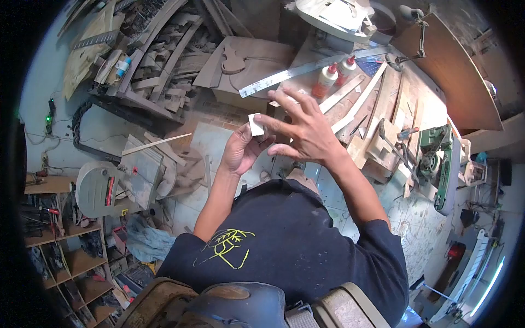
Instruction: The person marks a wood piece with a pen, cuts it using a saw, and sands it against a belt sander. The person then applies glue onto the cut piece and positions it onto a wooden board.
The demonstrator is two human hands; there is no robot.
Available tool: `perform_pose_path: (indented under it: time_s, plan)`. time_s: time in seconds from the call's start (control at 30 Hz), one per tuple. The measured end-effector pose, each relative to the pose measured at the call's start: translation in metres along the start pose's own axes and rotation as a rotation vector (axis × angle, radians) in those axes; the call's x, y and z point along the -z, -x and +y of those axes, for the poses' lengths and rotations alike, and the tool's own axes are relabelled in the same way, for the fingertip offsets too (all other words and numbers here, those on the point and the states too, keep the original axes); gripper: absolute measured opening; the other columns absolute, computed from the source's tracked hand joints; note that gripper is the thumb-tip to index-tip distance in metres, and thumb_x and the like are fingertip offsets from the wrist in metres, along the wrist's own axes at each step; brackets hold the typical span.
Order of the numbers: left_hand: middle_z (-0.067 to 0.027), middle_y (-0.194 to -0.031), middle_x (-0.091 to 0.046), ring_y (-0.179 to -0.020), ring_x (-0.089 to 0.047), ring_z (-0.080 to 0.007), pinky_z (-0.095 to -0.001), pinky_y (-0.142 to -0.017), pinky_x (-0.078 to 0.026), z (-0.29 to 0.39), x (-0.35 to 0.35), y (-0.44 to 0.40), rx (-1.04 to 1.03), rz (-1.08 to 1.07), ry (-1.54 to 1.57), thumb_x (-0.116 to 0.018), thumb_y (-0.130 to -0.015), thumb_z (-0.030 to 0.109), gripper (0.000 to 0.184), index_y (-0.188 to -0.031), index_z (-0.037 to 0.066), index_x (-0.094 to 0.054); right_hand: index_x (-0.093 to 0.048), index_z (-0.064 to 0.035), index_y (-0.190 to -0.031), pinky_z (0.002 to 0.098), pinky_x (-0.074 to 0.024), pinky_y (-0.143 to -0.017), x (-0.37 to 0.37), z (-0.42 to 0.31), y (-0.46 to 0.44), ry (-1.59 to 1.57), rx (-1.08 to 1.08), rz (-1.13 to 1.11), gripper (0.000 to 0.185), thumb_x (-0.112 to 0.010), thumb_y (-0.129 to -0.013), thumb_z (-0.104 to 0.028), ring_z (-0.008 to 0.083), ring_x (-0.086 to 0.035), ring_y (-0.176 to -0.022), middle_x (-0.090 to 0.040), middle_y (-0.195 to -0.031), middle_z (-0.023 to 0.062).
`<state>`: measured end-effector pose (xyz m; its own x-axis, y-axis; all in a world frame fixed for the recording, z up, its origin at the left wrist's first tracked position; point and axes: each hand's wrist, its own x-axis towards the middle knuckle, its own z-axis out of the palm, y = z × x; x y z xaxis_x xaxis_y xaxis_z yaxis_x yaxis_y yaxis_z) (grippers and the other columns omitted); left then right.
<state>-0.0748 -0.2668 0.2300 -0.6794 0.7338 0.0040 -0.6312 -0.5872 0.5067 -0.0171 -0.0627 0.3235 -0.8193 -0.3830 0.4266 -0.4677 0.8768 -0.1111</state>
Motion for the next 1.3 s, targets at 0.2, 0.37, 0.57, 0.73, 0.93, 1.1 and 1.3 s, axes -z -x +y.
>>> perform_pose_path:
  time_s: [0.2, 0.37, 0.57, 0.73, 0.93, 1.1, 1.3]
  plan:
    - [-0.0105, -0.121, -0.067, -0.113, -0.066, -0.0244, -0.0445, -0.102, -0.052, -0.003, 0.007, -0.001, 0.026, -0.106, 0.029, -0.060, -0.101, 0.030, 0.035, -0.122, 0.001, -0.063, -0.059, -0.0338, -0.140, 0.0528, -0.0378, -0.111, 0.007, 0.000, -0.001, -0.095, 0.047, -0.026, 0.071, -0.055, -0.084, -0.076, 0.0372, -0.041, -0.136, -0.042, -0.154, 0.0115]
    - [-0.0111, -0.123, -0.067, -0.114, -0.065, -0.0243, -0.0470, -0.104, -0.052, -0.007, 0.006, -0.002, 0.087, -0.119, 0.079, -0.062, -0.100, 0.029, 0.036, -0.122, 0.001, -0.063, -0.058, -0.0358, -0.142, 0.0549, -0.0362, -0.111, 0.014, 0.012, -0.008, -0.002, 0.042, -0.059, 0.074, -0.051, -0.083, -0.080, 0.0379, -0.041, -0.136, -0.041, -0.155, 0.0119]
    - [-0.0098, -0.122, -0.067, -0.116, -0.064, -0.0236, -0.0466, -0.106, -0.051, -0.010, 0.007, -0.002, 0.125, -0.123, 0.165, -0.064, -0.098, 0.027, 0.035, -0.122, 0.002, -0.064, -0.060, -0.0338, -0.141, 0.0555, -0.0326, -0.114, 0.016, 0.010, -0.005, -0.074, 0.097, -0.102, 0.081, -0.042, -0.082, -0.086, 0.0407, -0.039, -0.139, -0.039, -0.157, 0.0141]
    - [-0.0088, -0.122, -0.067, -0.114, -0.064, -0.0227, -0.0457, -0.107, -0.050, -0.011, 0.009, 0.000, 0.156, -0.120, 0.146, -0.065, -0.098, 0.027, 0.035, -0.123, 0.003, -0.064, -0.050, -0.0311, -0.149, 0.0550, -0.0330, -0.114, 0.014, 0.017, -0.001, 0.031, -0.058, -0.103, 0.088, -0.044, -0.082, -0.086, 0.0390, -0.037, -0.140, -0.038, -0.156, 0.0138]
    - [-0.0089, -0.123, -0.066, -0.114, -0.064, -0.0217, -0.0434, -0.106, -0.050, -0.013, 0.008, -0.001, 0.092, -0.067, 0.122, -0.067, -0.097, 0.028, 0.036, -0.123, 0.004, -0.064, -0.049, -0.0337, -0.149, 0.0584, -0.0305, -0.116, 0.000, -0.004, 0.014, -0.208, -0.053, -0.120, 0.084, -0.046, -0.083, -0.085, 0.0409, -0.033, -0.142, -0.032, -0.160, 0.0140]
    - [-0.0078, -0.121, -0.066, -0.113, -0.063, -0.0199, -0.0413, -0.102, -0.051, -0.013, 0.015, 0.000, 0.053, -0.055, 0.073, -0.067, -0.096, 0.029, 0.038, -0.125, 0.004, -0.062, -0.056, -0.0366, -0.144, 0.0584, -0.0264, -0.117, -0.011, -0.018, 0.026, -0.313, -0.063, -0.123, 0.074, -0.046, -0.086, -0.081, 0.0418, -0.028, -0.145, -0.028, -0.163, 0.0137]
    - [-0.0064, -0.117, -0.067, -0.111, -0.063, -0.0187, -0.0408, -0.100, -0.051, -0.017, 0.013, 0.002, 0.048, 0.016, 0.076, -0.067, -0.097, 0.029, 0.039, -0.126, 0.004, -0.061, -0.060, -0.0371, -0.140, 0.0577, -0.0249, -0.117, -0.010, -0.017, 0.029, -0.342, -0.126, -0.079, 0.068, -0.047, -0.088, -0.078, 0.0417, -0.026, -0.146, -0.028, -0.163, 0.0138]
